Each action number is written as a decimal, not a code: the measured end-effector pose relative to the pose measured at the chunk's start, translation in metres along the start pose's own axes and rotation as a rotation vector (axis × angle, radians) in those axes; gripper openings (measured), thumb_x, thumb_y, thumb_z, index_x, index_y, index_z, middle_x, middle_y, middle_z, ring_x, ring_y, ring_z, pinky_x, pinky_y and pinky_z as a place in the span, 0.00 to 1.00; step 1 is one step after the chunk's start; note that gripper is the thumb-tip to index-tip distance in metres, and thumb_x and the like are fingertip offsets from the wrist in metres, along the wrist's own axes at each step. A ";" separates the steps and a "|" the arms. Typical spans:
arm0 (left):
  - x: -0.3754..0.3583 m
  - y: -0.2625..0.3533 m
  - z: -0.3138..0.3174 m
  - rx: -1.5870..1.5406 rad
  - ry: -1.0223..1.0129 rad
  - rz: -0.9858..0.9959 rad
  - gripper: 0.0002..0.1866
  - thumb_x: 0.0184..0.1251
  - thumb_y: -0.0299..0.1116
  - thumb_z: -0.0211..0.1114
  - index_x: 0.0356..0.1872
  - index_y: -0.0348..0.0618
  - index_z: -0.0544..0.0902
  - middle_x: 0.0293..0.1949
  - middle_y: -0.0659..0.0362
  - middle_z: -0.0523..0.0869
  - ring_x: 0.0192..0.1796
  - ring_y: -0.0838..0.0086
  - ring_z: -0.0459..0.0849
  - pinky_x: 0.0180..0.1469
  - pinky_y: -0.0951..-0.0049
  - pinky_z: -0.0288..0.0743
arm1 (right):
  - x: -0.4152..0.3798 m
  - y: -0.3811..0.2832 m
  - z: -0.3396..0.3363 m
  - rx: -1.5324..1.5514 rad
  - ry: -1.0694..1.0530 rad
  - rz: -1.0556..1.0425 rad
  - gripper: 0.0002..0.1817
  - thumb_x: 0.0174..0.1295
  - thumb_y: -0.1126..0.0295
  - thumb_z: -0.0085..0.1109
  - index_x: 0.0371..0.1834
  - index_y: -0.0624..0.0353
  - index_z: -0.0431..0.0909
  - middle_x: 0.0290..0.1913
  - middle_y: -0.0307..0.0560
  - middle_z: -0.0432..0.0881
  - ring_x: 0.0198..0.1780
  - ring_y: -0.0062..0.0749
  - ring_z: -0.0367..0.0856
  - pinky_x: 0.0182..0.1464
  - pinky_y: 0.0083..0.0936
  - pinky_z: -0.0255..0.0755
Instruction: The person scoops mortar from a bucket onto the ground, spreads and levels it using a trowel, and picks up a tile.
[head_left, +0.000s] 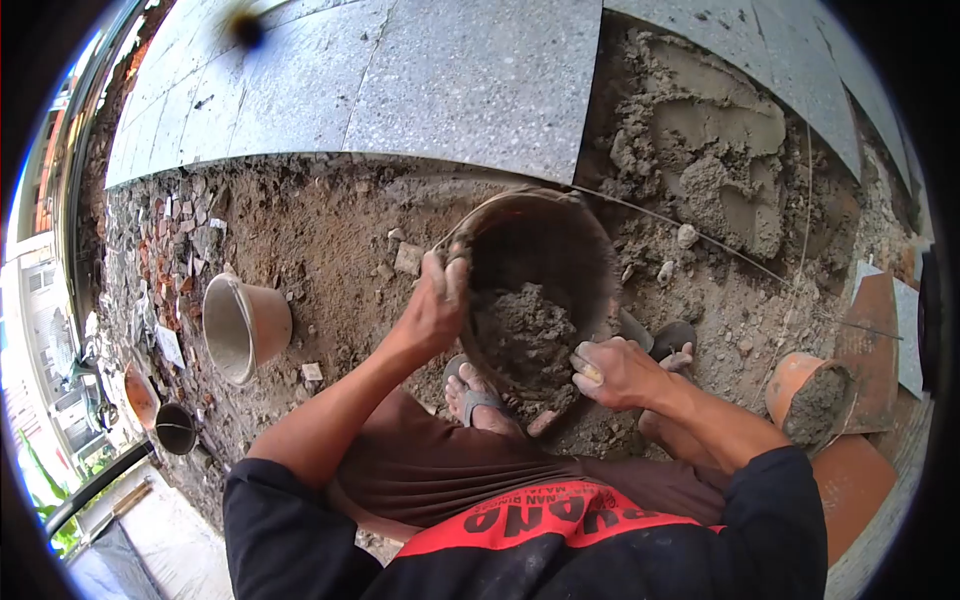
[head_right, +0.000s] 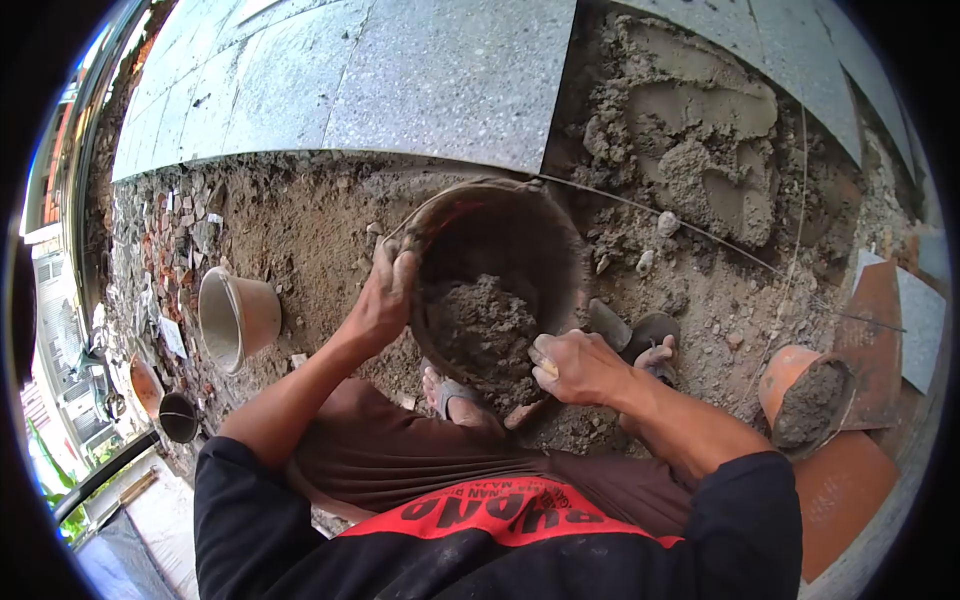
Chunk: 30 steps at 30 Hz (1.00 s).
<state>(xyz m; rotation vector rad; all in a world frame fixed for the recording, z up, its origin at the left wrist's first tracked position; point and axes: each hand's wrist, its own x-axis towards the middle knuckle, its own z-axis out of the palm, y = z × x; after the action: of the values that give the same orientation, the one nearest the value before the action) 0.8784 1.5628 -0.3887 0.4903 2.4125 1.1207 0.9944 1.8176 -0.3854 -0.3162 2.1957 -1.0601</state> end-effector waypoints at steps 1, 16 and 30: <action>-0.003 0.000 -0.004 -0.020 -0.008 -0.035 0.21 0.71 0.36 0.44 0.54 0.27 0.59 0.46 0.34 0.68 0.48 0.46 0.72 0.53 0.61 0.66 | -0.004 -0.002 -0.007 -0.009 0.015 -0.020 0.13 0.53 0.62 0.54 0.32 0.61 0.71 0.29 0.60 0.78 0.36 0.59 0.76 0.37 0.47 0.70; -0.006 0.010 -0.026 -0.124 -0.048 -0.379 0.27 0.71 0.46 0.41 0.54 0.27 0.59 0.51 0.35 0.70 0.57 0.50 0.70 0.57 0.64 0.61 | -0.036 0.053 -0.156 -0.507 0.774 0.132 0.12 0.49 0.65 0.58 0.27 0.61 0.70 0.23 0.54 0.74 0.29 0.49 0.76 0.31 0.42 0.70; 0.014 0.048 -0.010 -0.370 -0.203 -0.363 0.19 0.71 0.45 0.42 0.44 0.35 0.59 0.27 0.55 0.72 0.26 0.72 0.74 0.26 0.71 0.72 | -0.023 -0.007 -0.108 -1.054 0.378 -0.011 0.04 0.49 0.71 0.54 0.28 0.57 0.74 0.26 0.46 0.77 0.28 0.38 0.80 0.29 0.32 0.73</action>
<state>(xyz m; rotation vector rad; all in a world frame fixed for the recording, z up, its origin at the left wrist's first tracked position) 0.8674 1.5923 -0.3489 0.0378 1.9565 1.2426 0.9394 1.8892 -0.3215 -0.6062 2.9352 0.1599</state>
